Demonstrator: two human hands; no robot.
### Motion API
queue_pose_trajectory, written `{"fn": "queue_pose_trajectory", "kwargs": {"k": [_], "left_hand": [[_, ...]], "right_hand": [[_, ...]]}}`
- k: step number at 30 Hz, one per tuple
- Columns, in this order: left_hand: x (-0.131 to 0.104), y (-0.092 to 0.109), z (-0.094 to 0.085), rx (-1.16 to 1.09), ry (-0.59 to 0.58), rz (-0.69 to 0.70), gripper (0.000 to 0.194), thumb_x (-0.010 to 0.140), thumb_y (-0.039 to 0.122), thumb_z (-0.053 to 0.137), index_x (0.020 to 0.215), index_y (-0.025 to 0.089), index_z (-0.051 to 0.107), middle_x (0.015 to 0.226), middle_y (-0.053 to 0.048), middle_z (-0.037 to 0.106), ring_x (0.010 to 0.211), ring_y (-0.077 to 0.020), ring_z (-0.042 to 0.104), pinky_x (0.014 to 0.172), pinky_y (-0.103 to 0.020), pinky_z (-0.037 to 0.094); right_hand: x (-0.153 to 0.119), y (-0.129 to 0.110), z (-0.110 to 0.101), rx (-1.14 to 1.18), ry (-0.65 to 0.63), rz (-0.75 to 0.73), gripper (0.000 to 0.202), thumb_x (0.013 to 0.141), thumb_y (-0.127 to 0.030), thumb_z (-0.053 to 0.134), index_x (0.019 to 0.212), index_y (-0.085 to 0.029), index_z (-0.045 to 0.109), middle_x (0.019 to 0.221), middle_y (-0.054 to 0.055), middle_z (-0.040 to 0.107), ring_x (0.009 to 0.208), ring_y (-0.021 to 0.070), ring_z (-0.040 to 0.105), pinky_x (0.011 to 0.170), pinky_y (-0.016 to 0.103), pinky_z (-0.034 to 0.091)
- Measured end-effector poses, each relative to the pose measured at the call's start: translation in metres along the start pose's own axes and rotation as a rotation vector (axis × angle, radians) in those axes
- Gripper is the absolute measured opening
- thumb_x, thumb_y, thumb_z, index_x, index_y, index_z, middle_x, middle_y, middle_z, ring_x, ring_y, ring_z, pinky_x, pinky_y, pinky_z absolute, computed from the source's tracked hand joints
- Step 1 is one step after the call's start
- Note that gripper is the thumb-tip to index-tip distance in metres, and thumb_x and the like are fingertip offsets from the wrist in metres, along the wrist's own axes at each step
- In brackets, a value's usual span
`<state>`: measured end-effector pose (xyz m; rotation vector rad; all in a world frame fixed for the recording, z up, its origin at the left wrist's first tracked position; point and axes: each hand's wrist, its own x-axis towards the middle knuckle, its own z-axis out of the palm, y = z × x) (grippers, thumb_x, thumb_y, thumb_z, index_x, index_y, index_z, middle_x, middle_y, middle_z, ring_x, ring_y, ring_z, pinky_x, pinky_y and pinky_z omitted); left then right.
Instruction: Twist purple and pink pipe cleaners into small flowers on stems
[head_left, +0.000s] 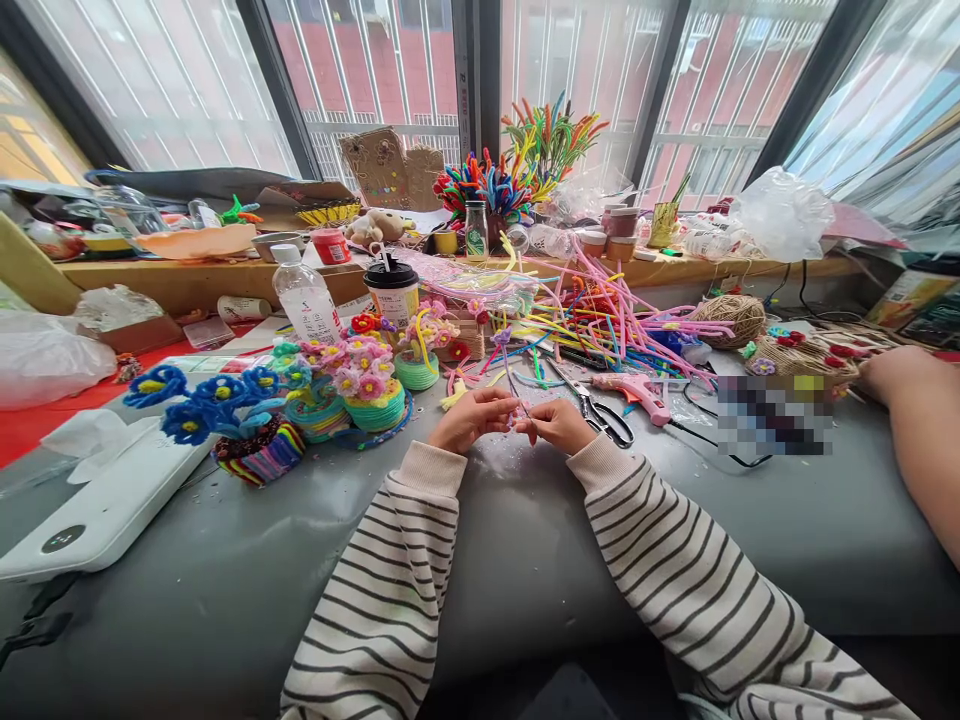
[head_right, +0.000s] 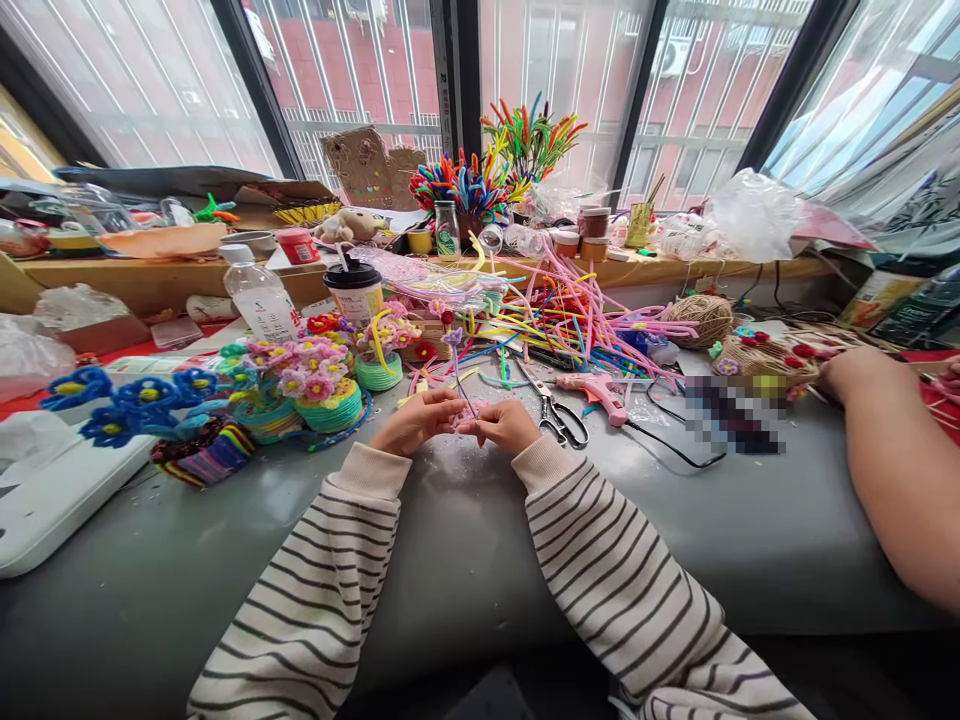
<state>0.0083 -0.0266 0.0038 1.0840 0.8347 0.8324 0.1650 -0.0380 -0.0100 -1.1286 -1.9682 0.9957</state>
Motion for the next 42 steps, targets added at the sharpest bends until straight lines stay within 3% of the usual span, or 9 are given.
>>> {"fn": "queue_pose_trajectory", "kwargs": {"k": [5, 10, 18, 32, 42], "left_hand": [[0.000, -0.001, -0.001, 0.003, -0.041, 0.005, 0.021, 0.054, 0.026, 0.066, 0.063, 0.012, 0.054, 0.054, 0.004, 0.052, 0.048, -0.0038, 0.049, 0.052, -0.017, 0.040], [-0.002, 0.001, 0.000, -0.002, -0.067, 0.006, 0.019, 0.055, 0.026, 0.065, 0.062, 0.012, 0.055, 0.054, 0.004, 0.051, 0.048, -0.0029, 0.047, 0.049, -0.016, 0.038], [-0.003, 0.003, 0.001, 0.012, -0.075, -0.016, 0.019, 0.054, 0.026, 0.066, 0.060, 0.012, 0.055, 0.052, 0.005, 0.049, 0.046, -0.0019, 0.044, 0.046, -0.015, 0.036], [-0.001, 0.001, 0.000, -0.078, -0.018, 0.012, 0.020, 0.055, 0.024, 0.066, 0.062, 0.013, 0.051, 0.055, 0.005, 0.050, 0.048, -0.0022, 0.048, 0.050, -0.015, 0.038], [-0.002, 0.002, 0.002, -0.072, -0.019, 0.045, 0.021, 0.054, 0.025, 0.066, 0.061, 0.013, 0.051, 0.055, 0.005, 0.049, 0.048, -0.0020, 0.045, 0.050, -0.015, 0.036]], "right_hand": [[0.001, 0.006, -0.001, 0.015, -0.178, -0.053, 0.063, 0.059, -0.071, 0.032, 0.051, -0.012, 0.053, 0.041, -0.004, 0.033, 0.041, 0.0059, 0.031, 0.043, 0.021, 0.024], [0.001, 0.010, -0.001, -0.020, -0.235, -0.083, 0.068, 0.061, -0.073, 0.022, 0.059, -0.012, 0.054, 0.046, -0.003, 0.039, 0.045, 0.0073, 0.037, 0.047, 0.021, 0.029], [-0.001, 0.004, -0.004, -0.076, -0.202, -0.063, 0.064, 0.063, -0.069, 0.029, 0.054, -0.012, 0.056, 0.045, -0.002, 0.042, 0.045, 0.0071, 0.037, 0.047, 0.021, 0.028], [0.001, 0.002, 0.002, 0.013, 0.002, -0.006, 0.054, 0.052, -0.066, 0.048, 0.038, -0.013, 0.047, 0.037, -0.003, 0.037, 0.041, 0.0056, 0.031, 0.043, 0.021, 0.024], [0.001, 0.011, 0.001, -0.014, -0.193, -0.047, 0.067, 0.063, -0.071, 0.024, 0.058, -0.012, 0.056, 0.042, -0.004, 0.035, 0.041, 0.0065, 0.034, 0.044, 0.021, 0.027]]}}
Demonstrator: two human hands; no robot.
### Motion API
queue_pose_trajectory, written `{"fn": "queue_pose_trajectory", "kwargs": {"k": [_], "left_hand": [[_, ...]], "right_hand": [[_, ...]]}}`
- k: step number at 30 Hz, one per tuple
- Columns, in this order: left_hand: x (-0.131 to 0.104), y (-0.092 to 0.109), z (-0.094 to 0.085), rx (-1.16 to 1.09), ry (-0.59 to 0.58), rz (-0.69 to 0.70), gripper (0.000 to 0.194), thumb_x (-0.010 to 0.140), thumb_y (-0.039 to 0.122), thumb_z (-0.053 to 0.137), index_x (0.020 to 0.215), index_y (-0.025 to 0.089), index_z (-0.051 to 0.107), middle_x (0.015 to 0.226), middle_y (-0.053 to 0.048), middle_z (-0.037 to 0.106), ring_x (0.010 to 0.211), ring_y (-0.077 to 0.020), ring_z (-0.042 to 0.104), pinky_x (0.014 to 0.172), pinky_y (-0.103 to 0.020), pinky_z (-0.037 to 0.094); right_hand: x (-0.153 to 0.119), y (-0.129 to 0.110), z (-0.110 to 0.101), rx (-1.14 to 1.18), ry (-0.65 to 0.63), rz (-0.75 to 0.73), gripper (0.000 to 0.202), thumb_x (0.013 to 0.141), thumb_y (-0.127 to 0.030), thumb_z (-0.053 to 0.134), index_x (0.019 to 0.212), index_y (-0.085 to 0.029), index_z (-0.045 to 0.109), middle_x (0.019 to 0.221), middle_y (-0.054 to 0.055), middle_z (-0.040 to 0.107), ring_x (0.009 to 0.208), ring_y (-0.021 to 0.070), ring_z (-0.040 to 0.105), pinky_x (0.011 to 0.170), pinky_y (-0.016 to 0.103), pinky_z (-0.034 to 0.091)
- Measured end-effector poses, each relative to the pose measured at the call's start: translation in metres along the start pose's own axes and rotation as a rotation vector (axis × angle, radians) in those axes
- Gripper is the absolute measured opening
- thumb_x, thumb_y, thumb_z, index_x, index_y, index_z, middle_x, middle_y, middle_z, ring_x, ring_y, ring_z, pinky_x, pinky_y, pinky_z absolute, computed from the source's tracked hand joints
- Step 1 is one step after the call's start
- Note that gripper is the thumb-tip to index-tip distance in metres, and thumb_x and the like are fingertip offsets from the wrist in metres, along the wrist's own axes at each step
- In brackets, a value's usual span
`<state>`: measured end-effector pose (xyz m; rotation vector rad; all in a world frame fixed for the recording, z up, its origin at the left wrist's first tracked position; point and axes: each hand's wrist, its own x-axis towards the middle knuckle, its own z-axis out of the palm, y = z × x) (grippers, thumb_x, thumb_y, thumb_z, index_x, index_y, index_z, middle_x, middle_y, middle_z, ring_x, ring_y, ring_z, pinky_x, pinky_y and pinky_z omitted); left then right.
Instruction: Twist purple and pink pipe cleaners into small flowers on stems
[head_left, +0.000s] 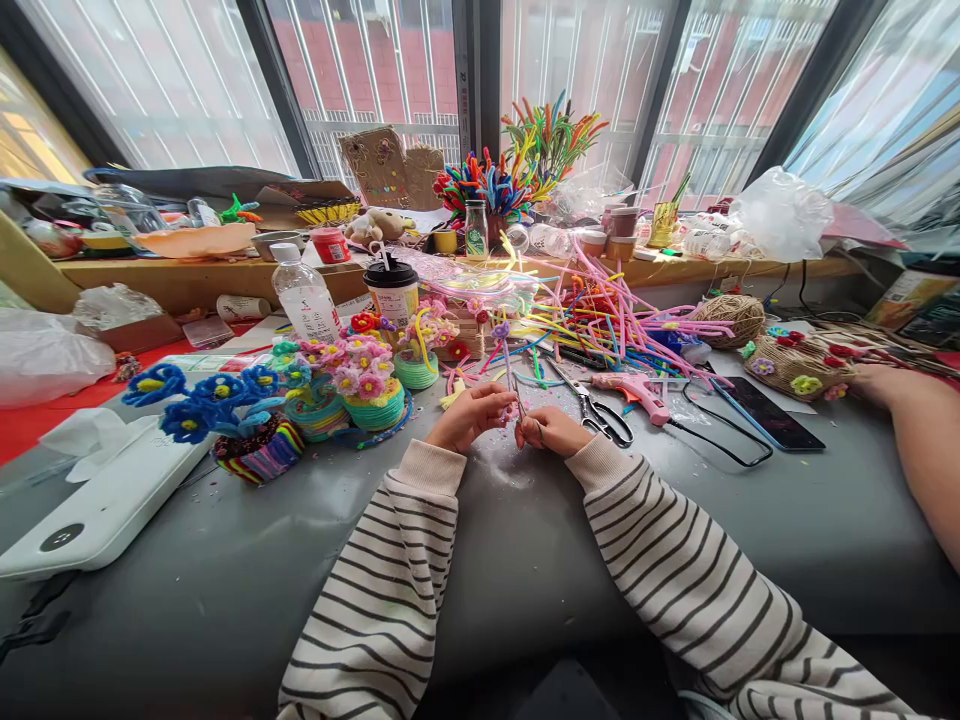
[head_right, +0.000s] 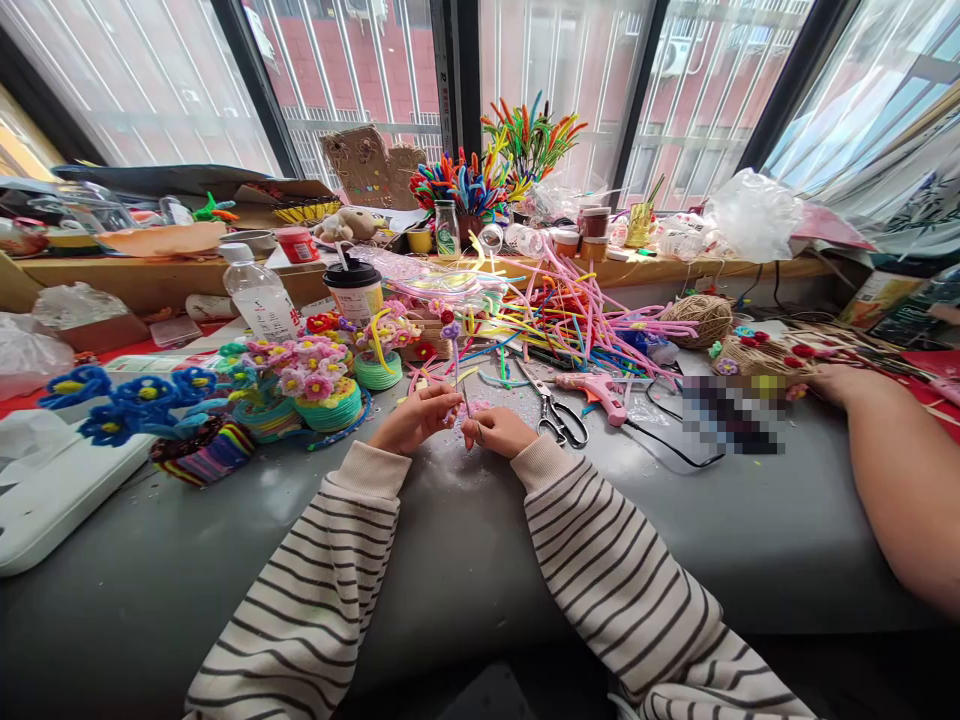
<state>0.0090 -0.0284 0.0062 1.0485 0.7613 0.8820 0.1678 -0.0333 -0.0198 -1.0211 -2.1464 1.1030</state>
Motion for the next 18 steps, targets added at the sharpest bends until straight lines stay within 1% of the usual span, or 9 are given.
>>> {"fn": "queue_pose_trajectory", "kwargs": {"k": [5, 8, 14, 18], "left_hand": [[-0.001, 0.001, 0.000, 0.016, -0.038, -0.016, 0.019, 0.054, 0.026, 0.066, 0.059, 0.013, 0.052, 0.054, 0.004, 0.048, 0.047, -0.0024, 0.044, 0.048, -0.016, 0.035], [-0.002, 0.002, 0.001, 0.033, -0.054, -0.026, 0.018, 0.054, 0.026, 0.065, 0.058, 0.013, 0.053, 0.053, 0.004, 0.047, 0.047, -0.0030, 0.042, 0.046, -0.017, 0.034], [-0.002, 0.002, 0.001, 0.041, -0.025, -0.036, 0.019, 0.053, 0.027, 0.066, 0.059, 0.013, 0.054, 0.053, 0.004, 0.045, 0.047, -0.0029, 0.043, 0.048, -0.017, 0.035], [0.000, 0.000, 0.001, 0.019, -0.001, -0.020, 0.021, 0.053, 0.027, 0.066, 0.061, 0.013, 0.053, 0.054, 0.005, 0.047, 0.048, -0.0025, 0.044, 0.049, -0.016, 0.036]], "right_hand": [[0.000, 0.000, -0.001, -0.018, -0.029, -0.023, 0.068, 0.063, -0.071, 0.024, 0.059, -0.012, 0.056, 0.043, -0.004, 0.036, 0.043, 0.0068, 0.035, 0.046, 0.021, 0.027], [-0.001, -0.003, -0.001, -0.018, -0.018, -0.014, 0.066, 0.063, -0.070, 0.027, 0.056, -0.012, 0.057, 0.041, -0.004, 0.035, 0.041, 0.0064, 0.034, 0.045, 0.021, 0.027], [-0.002, -0.008, -0.001, 0.012, 0.083, 0.013, 0.059, 0.060, -0.068, 0.037, 0.045, -0.012, 0.053, 0.036, -0.005, 0.030, 0.037, 0.0048, 0.029, 0.041, 0.020, 0.023], [-0.001, -0.009, -0.001, -0.006, 0.170, 0.017, 0.057, 0.057, -0.067, 0.042, 0.042, -0.013, 0.052, 0.037, -0.003, 0.035, 0.040, 0.0055, 0.031, 0.043, 0.020, 0.025]]}}
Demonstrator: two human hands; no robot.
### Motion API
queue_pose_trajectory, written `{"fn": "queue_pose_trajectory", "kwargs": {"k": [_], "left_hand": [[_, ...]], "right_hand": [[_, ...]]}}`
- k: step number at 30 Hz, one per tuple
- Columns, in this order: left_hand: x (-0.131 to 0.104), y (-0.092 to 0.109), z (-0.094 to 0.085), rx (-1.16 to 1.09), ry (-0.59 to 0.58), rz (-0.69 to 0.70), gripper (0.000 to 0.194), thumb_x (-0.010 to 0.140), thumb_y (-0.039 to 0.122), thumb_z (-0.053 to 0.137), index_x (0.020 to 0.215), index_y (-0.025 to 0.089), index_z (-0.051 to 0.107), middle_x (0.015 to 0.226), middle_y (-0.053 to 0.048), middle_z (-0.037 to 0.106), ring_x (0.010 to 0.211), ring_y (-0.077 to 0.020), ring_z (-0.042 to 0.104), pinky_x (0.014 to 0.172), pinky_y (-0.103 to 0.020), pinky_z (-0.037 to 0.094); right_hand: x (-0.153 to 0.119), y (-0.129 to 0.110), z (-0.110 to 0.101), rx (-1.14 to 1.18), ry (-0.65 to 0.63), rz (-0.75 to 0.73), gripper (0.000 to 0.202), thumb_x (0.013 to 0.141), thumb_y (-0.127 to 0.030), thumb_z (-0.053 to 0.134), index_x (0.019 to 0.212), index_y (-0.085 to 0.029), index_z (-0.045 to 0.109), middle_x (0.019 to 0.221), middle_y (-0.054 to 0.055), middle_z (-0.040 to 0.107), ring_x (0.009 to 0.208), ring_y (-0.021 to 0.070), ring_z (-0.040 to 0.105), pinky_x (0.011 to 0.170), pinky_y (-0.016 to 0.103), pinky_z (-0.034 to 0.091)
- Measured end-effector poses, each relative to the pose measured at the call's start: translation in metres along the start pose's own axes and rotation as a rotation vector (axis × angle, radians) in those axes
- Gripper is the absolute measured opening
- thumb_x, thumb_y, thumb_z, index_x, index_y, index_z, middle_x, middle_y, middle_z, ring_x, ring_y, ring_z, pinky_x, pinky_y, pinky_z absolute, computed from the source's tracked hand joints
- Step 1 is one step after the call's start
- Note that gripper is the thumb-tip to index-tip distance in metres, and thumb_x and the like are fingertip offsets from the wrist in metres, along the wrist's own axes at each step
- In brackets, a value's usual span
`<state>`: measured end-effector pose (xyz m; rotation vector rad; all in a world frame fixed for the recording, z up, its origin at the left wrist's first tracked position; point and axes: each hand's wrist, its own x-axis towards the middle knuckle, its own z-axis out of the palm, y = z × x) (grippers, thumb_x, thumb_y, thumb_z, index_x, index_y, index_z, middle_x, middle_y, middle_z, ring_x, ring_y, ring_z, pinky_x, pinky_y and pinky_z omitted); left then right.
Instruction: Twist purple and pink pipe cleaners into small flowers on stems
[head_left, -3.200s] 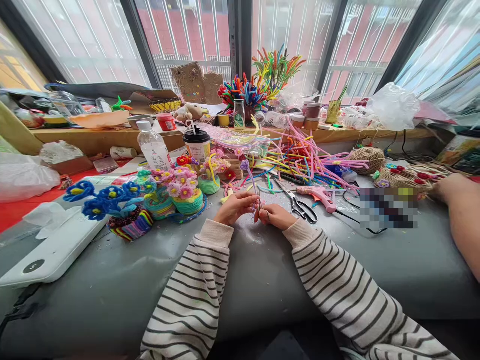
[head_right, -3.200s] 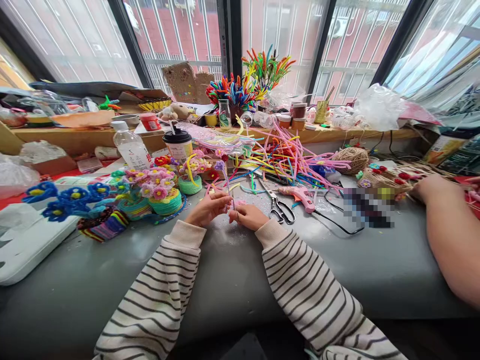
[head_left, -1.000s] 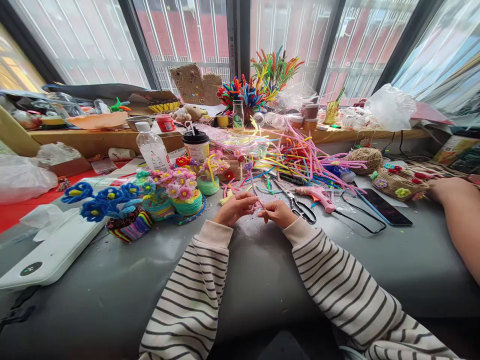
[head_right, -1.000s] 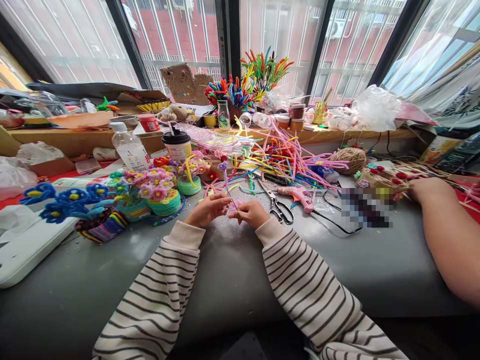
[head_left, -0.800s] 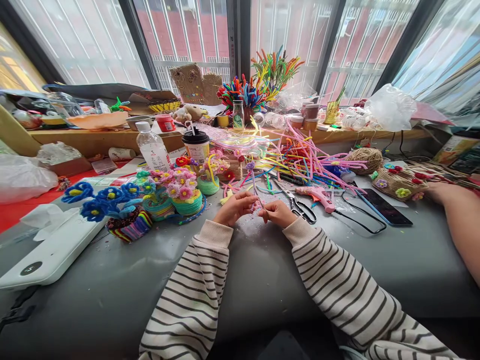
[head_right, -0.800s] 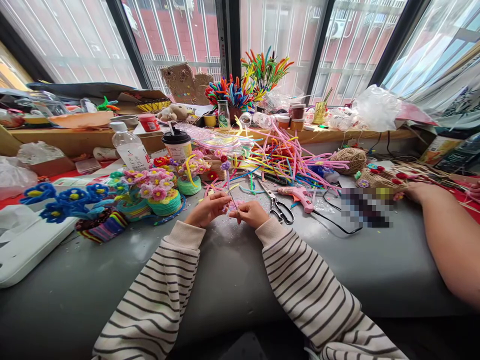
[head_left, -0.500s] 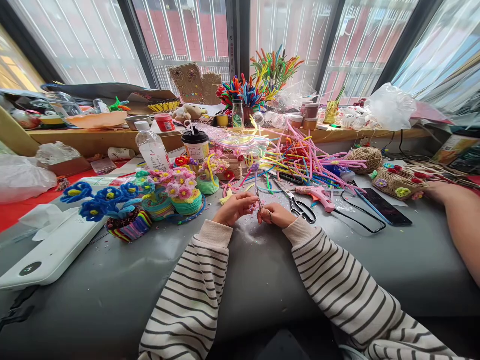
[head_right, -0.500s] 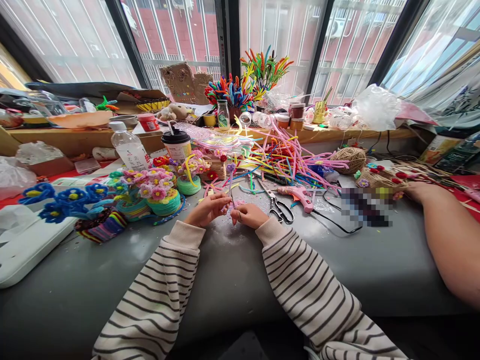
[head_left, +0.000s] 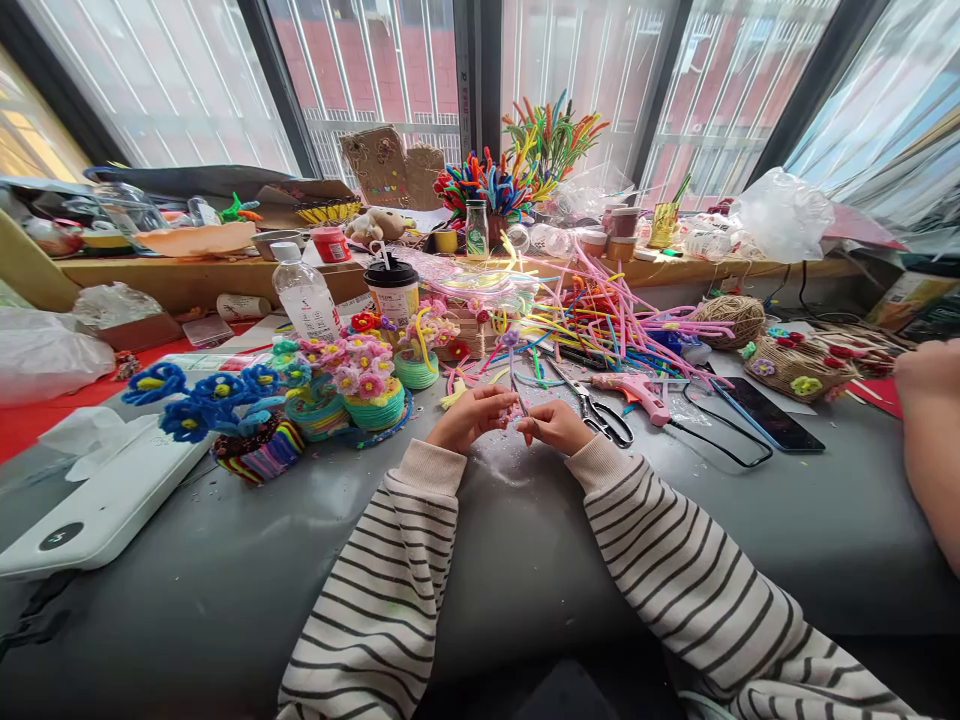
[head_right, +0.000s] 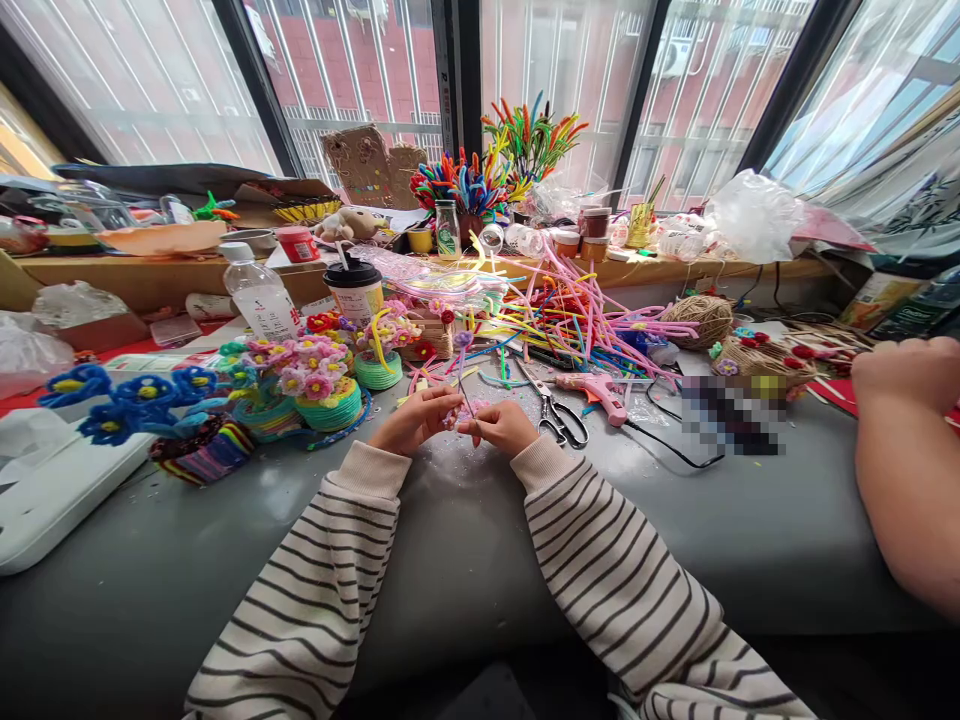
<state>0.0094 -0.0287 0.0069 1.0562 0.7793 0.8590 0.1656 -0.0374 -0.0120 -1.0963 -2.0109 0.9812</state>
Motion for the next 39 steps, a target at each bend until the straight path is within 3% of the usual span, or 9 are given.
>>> {"fn": "queue_pose_trajectory", "kwargs": {"k": [10, 15, 20, 39], "left_hand": [[0.0002, -0.0007, -0.0017, 0.062, -0.087, -0.031, 0.020, 0.057, 0.027, 0.065, 0.067, 0.012, 0.057, 0.057, 0.001, 0.054, 0.051, -0.0052, 0.050, 0.053, -0.018, 0.040], [0.0010, -0.0014, -0.0022, 0.040, -0.048, 0.028, 0.019, 0.058, 0.027, 0.064, 0.067, 0.012, 0.057, 0.057, 0.002, 0.054, 0.051, -0.0045, 0.050, 0.054, -0.017, 0.040], [0.0024, -0.0027, -0.0029, 0.013, -0.036, 0.048, 0.018, 0.058, 0.026, 0.064, 0.065, 0.011, 0.057, 0.058, 0.002, 0.055, 0.050, -0.0036, 0.050, 0.054, -0.017, 0.039], [0.0012, -0.0028, -0.0017, 0.095, -0.068, 0.017, 0.017, 0.059, 0.027, 0.063, 0.062, 0.012, 0.055, 0.052, 0.003, 0.050, 0.047, -0.0031, 0.044, 0.051, -0.018, 0.033]], "right_hand": [[0.0012, 0.0032, -0.0008, -0.048, 0.136, 0.037, 0.052, 0.060, -0.063, 0.045, 0.044, -0.013, 0.052, 0.038, -0.003, 0.039, 0.041, 0.0058, 0.033, 0.045, 0.020, 0.026], [0.0012, 0.0050, 0.0006, 0.032, 0.033, 0.027, 0.062, 0.063, -0.068, 0.030, 0.049, -0.013, 0.053, 0.036, -0.005, 0.031, 0.037, 0.0051, 0.029, 0.041, 0.020, 0.023], [0.0002, 0.0035, 0.0025, 0.097, -0.083, 0.036, 0.070, 0.063, -0.072, 0.018, 0.057, -0.012, 0.054, 0.037, -0.004, 0.033, 0.036, 0.0057, 0.031, 0.041, 0.021, 0.024], [0.0011, 0.0066, 0.0024, -0.007, -0.113, 0.005, 0.069, 0.062, -0.072, 0.022, 0.058, -0.012, 0.057, 0.039, -0.004, 0.033, 0.039, 0.0063, 0.032, 0.044, 0.022, 0.025]]}}
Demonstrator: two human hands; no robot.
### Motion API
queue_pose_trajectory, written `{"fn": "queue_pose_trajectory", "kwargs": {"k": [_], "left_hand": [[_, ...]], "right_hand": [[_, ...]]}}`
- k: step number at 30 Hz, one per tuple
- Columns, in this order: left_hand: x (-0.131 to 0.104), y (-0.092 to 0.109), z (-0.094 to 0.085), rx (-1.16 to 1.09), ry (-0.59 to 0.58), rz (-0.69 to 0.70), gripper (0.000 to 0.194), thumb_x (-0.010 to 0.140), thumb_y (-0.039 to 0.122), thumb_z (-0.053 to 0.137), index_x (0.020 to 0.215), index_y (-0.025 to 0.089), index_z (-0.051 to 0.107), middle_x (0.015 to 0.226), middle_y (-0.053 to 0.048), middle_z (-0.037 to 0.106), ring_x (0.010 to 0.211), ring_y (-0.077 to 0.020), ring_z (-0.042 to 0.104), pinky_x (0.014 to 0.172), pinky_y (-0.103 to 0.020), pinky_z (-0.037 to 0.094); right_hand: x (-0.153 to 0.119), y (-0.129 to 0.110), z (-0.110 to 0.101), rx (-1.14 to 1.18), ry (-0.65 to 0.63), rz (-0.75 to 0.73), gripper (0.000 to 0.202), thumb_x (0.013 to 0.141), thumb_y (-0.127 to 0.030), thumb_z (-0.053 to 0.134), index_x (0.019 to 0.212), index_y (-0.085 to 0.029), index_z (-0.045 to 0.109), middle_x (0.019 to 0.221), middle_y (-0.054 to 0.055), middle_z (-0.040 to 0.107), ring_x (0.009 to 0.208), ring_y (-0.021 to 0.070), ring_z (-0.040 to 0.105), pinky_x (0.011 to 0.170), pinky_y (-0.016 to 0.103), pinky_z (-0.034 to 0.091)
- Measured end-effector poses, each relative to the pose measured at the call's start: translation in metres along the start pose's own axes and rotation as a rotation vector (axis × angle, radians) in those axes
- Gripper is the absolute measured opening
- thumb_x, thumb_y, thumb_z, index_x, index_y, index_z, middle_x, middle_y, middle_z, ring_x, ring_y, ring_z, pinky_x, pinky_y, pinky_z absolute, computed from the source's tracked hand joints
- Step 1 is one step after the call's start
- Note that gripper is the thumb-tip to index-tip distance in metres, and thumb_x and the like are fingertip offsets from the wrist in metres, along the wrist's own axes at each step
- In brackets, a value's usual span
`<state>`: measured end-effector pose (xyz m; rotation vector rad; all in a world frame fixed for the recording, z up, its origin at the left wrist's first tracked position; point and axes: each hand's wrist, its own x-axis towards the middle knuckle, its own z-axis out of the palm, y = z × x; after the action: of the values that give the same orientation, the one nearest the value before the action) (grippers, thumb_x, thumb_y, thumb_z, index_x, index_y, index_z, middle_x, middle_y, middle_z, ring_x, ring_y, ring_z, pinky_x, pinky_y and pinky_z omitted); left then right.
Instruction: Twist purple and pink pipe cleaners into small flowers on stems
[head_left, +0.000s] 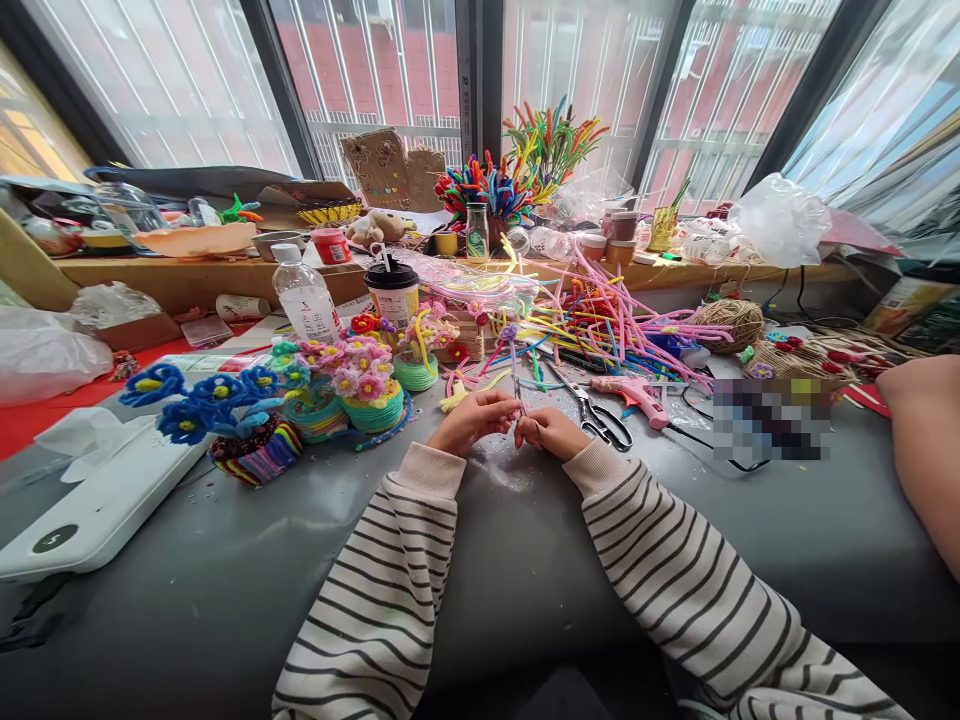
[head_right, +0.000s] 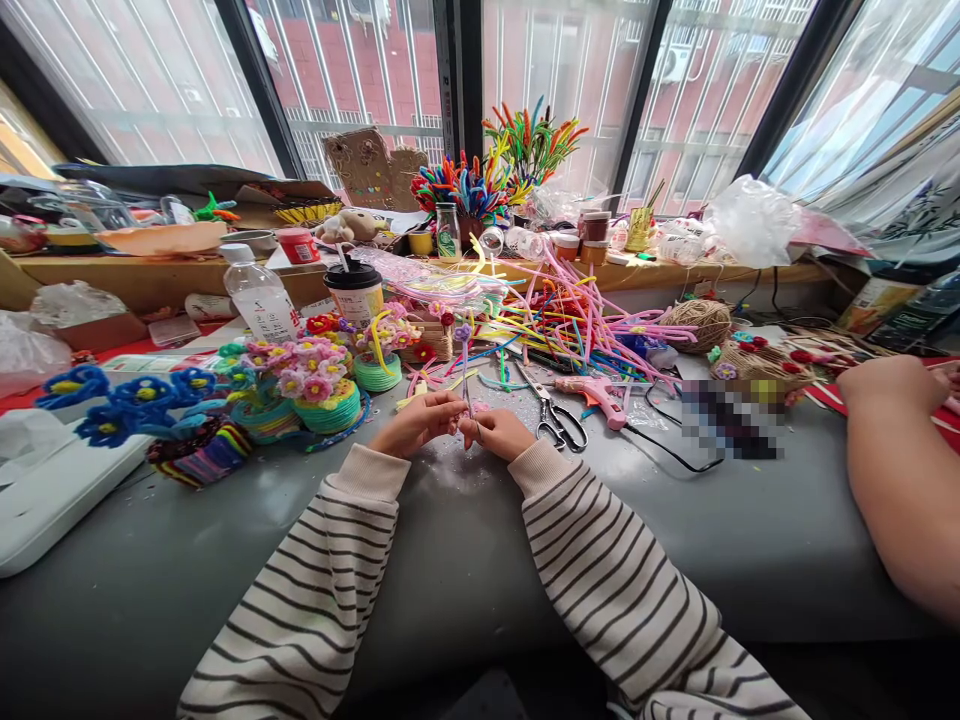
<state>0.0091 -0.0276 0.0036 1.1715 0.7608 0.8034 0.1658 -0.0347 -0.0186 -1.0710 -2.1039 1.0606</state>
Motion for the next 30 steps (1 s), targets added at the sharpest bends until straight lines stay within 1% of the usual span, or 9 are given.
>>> {"fn": "queue_pose_trajectory", "kwargs": {"k": [7, 14, 20, 24, 30], "left_hand": [[0.0001, -0.0002, -0.0007, 0.020, 0.015, -0.006, 0.018, 0.058, 0.028, 0.063, 0.060, 0.012, 0.053, 0.051, 0.004, 0.047, 0.047, -0.0030, 0.043, 0.050, -0.018, 0.032], [0.0009, -0.0009, -0.0010, 0.029, 0.026, -0.002, 0.019, 0.058, 0.028, 0.062, 0.060, 0.012, 0.052, 0.051, 0.004, 0.047, 0.046, -0.0028, 0.043, 0.048, -0.017, 0.032], [0.0015, -0.0015, -0.0019, 0.008, 0.038, -0.007, 0.018, 0.059, 0.027, 0.062, 0.060, 0.012, 0.052, 0.051, 0.004, 0.048, 0.046, -0.0025, 0.044, 0.050, -0.017, 0.034], [0.0021, -0.0019, -0.0023, -0.014, 0.043, 0.003, 0.019, 0.059, 0.027, 0.063, 0.061, 0.012, 0.052, 0.051, 0.004, 0.049, 0.046, -0.0025, 0.045, 0.051, -0.017, 0.035], [0.0027, -0.0020, -0.0016, -0.067, 0.033, -0.001, 0.019, 0.058, 0.026, 0.064, 0.065, 0.012, 0.054, 0.058, 0.002, 0.053, 0.051, -0.0039, 0.049, 0.056, -0.018, 0.039]], "right_hand": [[-0.0008, -0.0046, -0.0015, -0.022, 0.021, -0.004, 0.064, 0.063, -0.069, 0.029, 0.054, -0.012, 0.057, 0.042, -0.003, 0.036, 0.042, 0.0062, 0.034, 0.046, 0.021, 0.025], [-0.0012, -0.0066, -0.0033, -0.048, 0.042, 0.026, 0.062, 0.062, -0.068, 0.032, 0.049, -0.012, 0.056, 0.039, -0.004, 0.035, 0.041, 0.0060, 0.033, 0.045, 0.021, 0.025], [0.0003, -0.0054, -0.0009, -0.046, 0.115, 0.009, 0.060, 0.061, -0.068, 0.036, 0.045, -0.013, 0.054, 0.037, -0.004, 0.034, 0.040, 0.0059, 0.032, 0.045, 0.021, 0.025], [0.0011, -0.0025, 0.0018, -0.041, 0.176, 0.012, 0.056, 0.060, -0.065, 0.040, 0.042, -0.013, 0.052, 0.037, -0.004, 0.036, 0.041, 0.0058, 0.032, 0.046, 0.021, 0.026], [0.0009, -0.0033, 0.0016, -0.038, 0.222, 0.021, 0.054, 0.059, -0.064, 0.044, 0.041, -0.014, 0.051, 0.037, -0.003, 0.038, 0.041, 0.0058, 0.033, 0.046, 0.020, 0.027]]}}
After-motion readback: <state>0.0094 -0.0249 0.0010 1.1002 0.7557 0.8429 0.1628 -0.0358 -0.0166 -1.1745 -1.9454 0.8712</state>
